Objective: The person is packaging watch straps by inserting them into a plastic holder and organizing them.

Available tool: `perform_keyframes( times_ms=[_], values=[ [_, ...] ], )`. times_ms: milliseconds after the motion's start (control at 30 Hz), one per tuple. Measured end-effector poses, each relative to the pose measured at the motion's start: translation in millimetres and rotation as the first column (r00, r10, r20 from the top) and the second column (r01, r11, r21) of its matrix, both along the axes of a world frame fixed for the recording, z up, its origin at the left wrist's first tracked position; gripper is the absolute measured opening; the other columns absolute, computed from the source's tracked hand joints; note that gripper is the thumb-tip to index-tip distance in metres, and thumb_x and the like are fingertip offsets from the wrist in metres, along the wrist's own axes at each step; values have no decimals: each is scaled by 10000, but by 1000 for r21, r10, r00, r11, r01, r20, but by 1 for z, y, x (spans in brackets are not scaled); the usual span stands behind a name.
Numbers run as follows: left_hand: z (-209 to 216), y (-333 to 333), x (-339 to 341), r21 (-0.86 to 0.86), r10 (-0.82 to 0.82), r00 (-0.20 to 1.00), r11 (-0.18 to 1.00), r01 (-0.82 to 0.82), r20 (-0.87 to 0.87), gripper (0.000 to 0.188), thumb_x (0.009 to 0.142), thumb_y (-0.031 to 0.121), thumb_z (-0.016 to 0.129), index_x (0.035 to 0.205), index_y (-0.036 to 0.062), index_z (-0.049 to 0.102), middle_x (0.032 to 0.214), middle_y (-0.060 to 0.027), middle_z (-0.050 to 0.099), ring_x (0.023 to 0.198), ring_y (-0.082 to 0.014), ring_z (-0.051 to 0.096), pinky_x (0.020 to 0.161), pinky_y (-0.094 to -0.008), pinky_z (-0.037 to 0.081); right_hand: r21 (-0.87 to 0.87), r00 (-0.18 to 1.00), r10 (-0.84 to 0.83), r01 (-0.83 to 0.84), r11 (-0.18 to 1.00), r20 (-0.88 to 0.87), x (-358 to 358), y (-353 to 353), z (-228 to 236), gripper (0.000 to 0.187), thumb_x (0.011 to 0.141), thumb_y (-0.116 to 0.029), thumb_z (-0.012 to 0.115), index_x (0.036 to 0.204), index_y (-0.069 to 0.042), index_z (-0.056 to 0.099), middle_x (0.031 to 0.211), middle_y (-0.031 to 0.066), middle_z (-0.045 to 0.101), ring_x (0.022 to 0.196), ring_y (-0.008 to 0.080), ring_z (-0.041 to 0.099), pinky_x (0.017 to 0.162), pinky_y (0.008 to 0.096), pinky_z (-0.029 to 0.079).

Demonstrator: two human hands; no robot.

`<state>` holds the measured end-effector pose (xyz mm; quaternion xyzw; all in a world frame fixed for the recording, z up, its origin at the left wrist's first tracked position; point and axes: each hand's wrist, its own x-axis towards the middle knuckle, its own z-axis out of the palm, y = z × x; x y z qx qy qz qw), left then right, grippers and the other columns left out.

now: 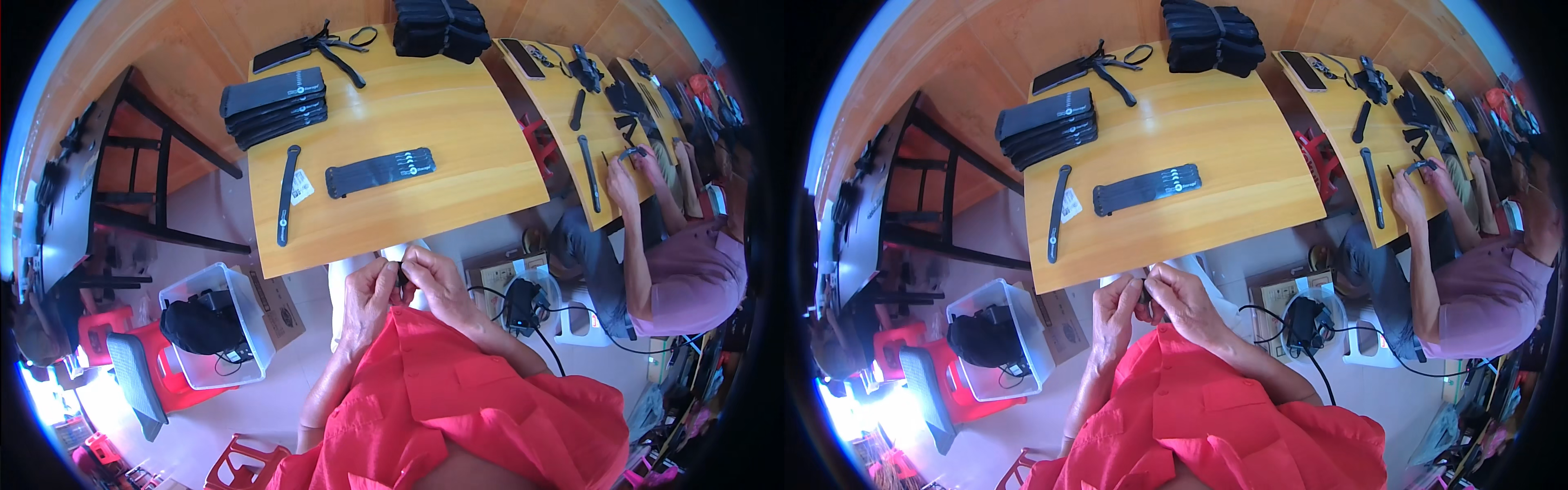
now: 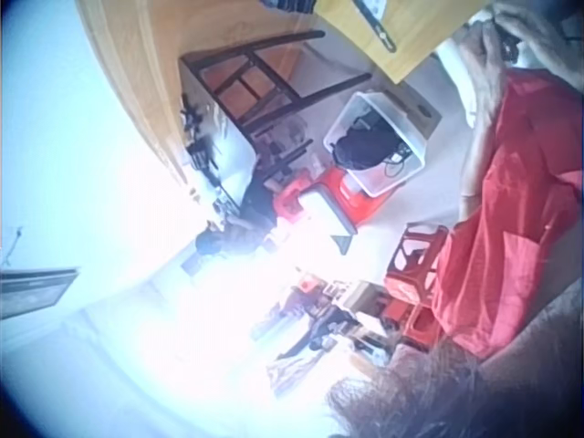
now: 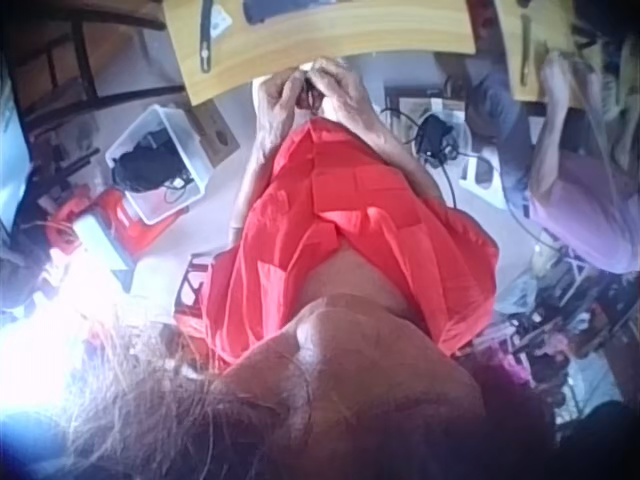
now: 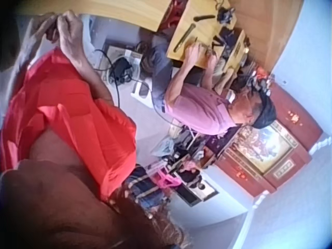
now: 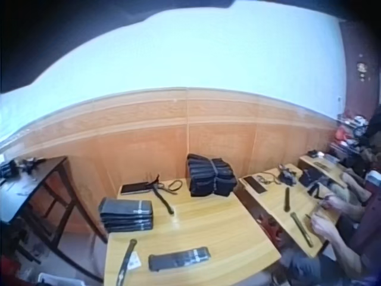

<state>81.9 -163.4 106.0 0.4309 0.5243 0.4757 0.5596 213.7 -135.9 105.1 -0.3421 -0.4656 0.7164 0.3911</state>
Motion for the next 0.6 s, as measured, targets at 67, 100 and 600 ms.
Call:
perform_keyframes(
  times_ms=[67, 100, 600],
  values=[
    [-3, -2, 4, 2, 68, 997, 998, -68, 22, 318, 937, 163, 449, 687, -23, 512, 567, -25, 503, 519, -58, 462, 479, -217, 397, 164, 994, -28, 10, 986, 110, 1, -1, -8, 252, 930, -174, 465, 736, -14, 443, 620, 35, 479, 537, 62, 436, 477, 214, 375],
    [-1, -2, 5, 7, 70, 997, 998, -70, 21, 318, 937, 163, 449, 687, -23, 512, 567, -25, 503, 519, -58, 462, 479, -217, 397, 319, 974, -75, 3, 948, 212, 1, 0, -11, 259, 921, -178, 486, 731, -9, 438, 612, 37, 464, 536, 69, 415, 476, 221, 364],
    [13, -8, 3, 75, 147, 964, 983, -168, 222, 327, 911, 170, 469, 627, 12, 507, 538, -36, 514, 471, -93, 489, 441, -220, 387, -11, 996, 27, -28, 1000, -88, -4, 1, 28, 271, 932, -150, 450, 690, -40, 502, 574, -6, 492, 495, 41, 457, 444, 198, 356]
  ],
)
